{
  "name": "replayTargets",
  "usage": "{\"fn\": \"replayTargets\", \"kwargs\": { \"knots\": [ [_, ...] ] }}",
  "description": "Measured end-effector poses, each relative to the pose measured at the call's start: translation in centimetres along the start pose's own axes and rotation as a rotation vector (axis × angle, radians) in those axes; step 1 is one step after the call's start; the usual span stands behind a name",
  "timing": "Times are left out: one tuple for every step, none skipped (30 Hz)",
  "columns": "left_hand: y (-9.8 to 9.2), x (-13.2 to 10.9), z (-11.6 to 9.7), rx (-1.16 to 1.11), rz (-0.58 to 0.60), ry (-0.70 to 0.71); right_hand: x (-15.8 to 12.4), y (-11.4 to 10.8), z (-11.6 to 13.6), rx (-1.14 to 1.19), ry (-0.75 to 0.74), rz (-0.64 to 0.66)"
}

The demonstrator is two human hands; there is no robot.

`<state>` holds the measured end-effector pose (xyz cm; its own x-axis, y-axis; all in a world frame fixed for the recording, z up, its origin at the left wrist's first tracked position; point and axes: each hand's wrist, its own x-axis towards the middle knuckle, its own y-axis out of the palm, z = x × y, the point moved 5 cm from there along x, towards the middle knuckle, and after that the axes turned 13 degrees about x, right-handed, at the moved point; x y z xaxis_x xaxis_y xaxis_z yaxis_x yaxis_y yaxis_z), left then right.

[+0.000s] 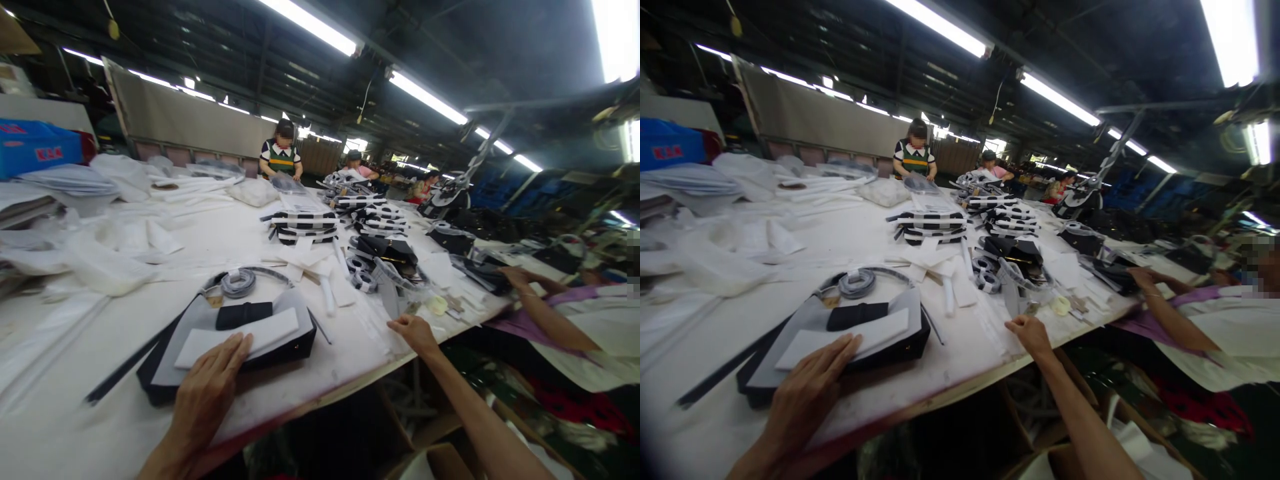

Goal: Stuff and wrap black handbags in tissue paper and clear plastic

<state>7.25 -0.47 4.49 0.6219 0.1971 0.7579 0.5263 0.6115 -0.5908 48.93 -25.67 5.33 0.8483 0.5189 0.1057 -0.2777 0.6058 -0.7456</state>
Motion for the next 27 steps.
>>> {"fn": "replayTargets", "kwargs": {
  "knots": [
    [0.0,0.0,0.0,-0.003,0.004,-0.002,0.0,0.0,0.1,0.014,-0.001,0.025],
    [0.0,0.0,0.0,-0.006,0.006,-0.006,0.0,0.0,0.1,0.029,0.001,0.051],
    [0.1,-0.1,0.1,-0.010,0.011,-0.011,-0.1,-0.1,0.2,0.044,0.005,0.073],
    [0.1,-0.1,0.1,-0.015,0.018,-0.016,-0.2,-0.1,0.1,0.058,0.012,0.089],
    [0.2,-0.1,0.1,-0.019,0.024,-0.018,-0.3,-0.2,0.1,0.071,0.020,0.098],
    [0.2,-0.2,0.1,-0.022,0.029,-0.021,-0.4,-0.3,0.1,0.083,0.028,0.101],
    [0.3,-0.2,0.1,-0.023,0.033,-0.023,-0.5,-0.4,0.1,0.095,0.035,0.099],
    [0.3,-0.3,0.1,-0.023,0.034,-0.022,-0.5,-0.5,0.1,0.107,0.042,0.093],
    [0.3,-0.3,0.1,-0.021,0.032,-0.021,-0.6,-0.6,0.2,0.119,0.046,0.090],
    [0.3,-0.3,0.1,-0.018,0.029,-0.020,-0.6,-0.6,0.4,0.133,0.051,0.093],
    [0.3,-0.3,0.1,-0.017,0.027,-0.016,-0.6,-0.6,0.5,0.148,0.055,0.103],
    [0.3,-0.3,0.0,-0.016,0.026,-0.012,-0.7,-0.5,0.7,0.165,0.060,0.120],
    [0.3,-0.3,0.0,-0.016,0.025,-0.011,-0.8,-0.4,0.9,0.184,0.064,0.145],
    [0.3,-0.3,0.0,-0.015,0.025,-0.012,-1.0,-0.1,1.1,0.205,0.066,0.175],
    [0.3,-0.3,0.0,-0.014,0.029,-0.014,-1.2,0.1,1.3,0.227,0.067,0.208],
    [0.3,-0.2,0.0,-0.011,0.029,-0.016,-1.3,0.4,1.4,0.250,0.067,0.239],
    [0.3,-0.2,0.1,-0.007,0.027,-0.016,-1.5,0.6,1.5,0.271,0.064,0.264],
    [0.2,-0.1,0.1,-0.003,0.025,-0.013,-1.6,0.7,1.6,0.286,0.060,0.280],
    [0.1,-0.1,0.0,0.001,0.021,-0.008,-1.6,0.7,1.6,0.293,0.054,0.282],
    [0.1,0.0,0.0,0.004,0.016,-0.003,-1.6,0.5,1.5,0.290,0.046,0.272],
    [0.0,0.0,0.0,0.004,0.013,0.003,-1.5,0.3,1.5,0.278,0.035,0.253],
    [-0.1,0.0,0.0,0.004,0.009,0.007,-1.4,0.1,1.5,0.258,0.019,0.232],
    [-0.1,0.0,0.0,0.003,0.010,0.008,-1.3,-0.1,1.5,0.232,0.001,0.217],
    [0.0,0.0,-0.1,0.002,0.011,0.008,-1.3,-0.1,1.6,0.207,-0.021,0.213],
    [0.0,0.0,-0.1,0.001,0.013,0.007,-1.4,0.0,1.7,0.180,-0.049,0.222],
    [0.1,-0.1,-0.1,0.001,0.018,0.006,-1.6,0.2,2.0,0.145,-0.082,0.246],
    [0.2,-0.2,-0.1,0.001,0.022,0.003,-1.9,0.7,2.2,0.104,-0.117,0.279]
  ]
}}
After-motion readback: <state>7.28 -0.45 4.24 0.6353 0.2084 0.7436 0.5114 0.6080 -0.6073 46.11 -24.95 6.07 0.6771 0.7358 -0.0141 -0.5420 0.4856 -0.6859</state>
